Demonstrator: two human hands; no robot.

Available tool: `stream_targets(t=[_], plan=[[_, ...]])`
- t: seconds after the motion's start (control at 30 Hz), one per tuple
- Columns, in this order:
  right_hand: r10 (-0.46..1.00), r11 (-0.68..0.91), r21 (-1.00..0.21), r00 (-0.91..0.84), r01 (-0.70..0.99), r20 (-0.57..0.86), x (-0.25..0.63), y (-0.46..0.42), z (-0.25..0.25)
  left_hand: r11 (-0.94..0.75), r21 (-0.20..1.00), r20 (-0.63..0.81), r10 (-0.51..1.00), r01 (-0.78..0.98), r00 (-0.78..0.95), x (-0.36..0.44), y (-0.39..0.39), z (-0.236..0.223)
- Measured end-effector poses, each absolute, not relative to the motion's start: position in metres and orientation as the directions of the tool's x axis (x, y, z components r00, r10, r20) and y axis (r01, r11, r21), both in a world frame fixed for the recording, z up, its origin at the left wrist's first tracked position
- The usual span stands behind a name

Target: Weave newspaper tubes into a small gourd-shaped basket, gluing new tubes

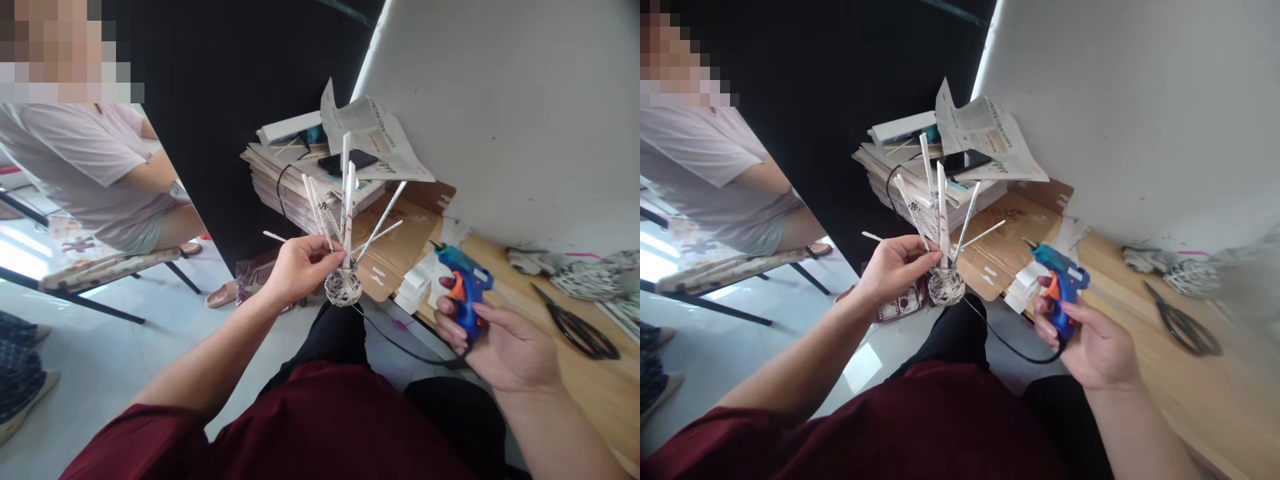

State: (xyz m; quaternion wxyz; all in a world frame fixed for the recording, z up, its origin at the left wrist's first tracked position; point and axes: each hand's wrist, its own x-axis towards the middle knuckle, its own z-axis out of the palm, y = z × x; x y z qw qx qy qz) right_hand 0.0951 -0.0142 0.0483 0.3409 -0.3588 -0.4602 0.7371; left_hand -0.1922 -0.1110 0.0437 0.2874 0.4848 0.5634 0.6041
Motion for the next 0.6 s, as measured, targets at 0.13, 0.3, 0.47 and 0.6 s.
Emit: stream_targets(t=[0.13,0.3,0.47,0.6], plan=[[0.878,-0.25,-0.956,-0.452,-0.152,-0.158,0.106,-0.045,0.047,-0.221,0.956,0.271,0.915,0.193,-0.299,-0.182,-0.11,0.043],[0.879,0.139,-0.978,-0.473,0.154,0.051,0.112,-0.067,0.057,-0.226,0.948,0.271,0.943,0.222,-0.195,-0.168,-0.114,0.052],[0.843,0.442,-0.8,-0.491,0.406,0.217,0.109,-0.082,0.075,-0.251,0.889,0.335,0.927,0.382,-0.171,-0.161,-0.119,0.058],[0.807,0.535,-0.724,-0.518,0.436,0.284,0.106,-0.081,0.076,-0.275,0.869,0.363,0.919,0.411,-0.152,-0.157,-0.121,0.06]])
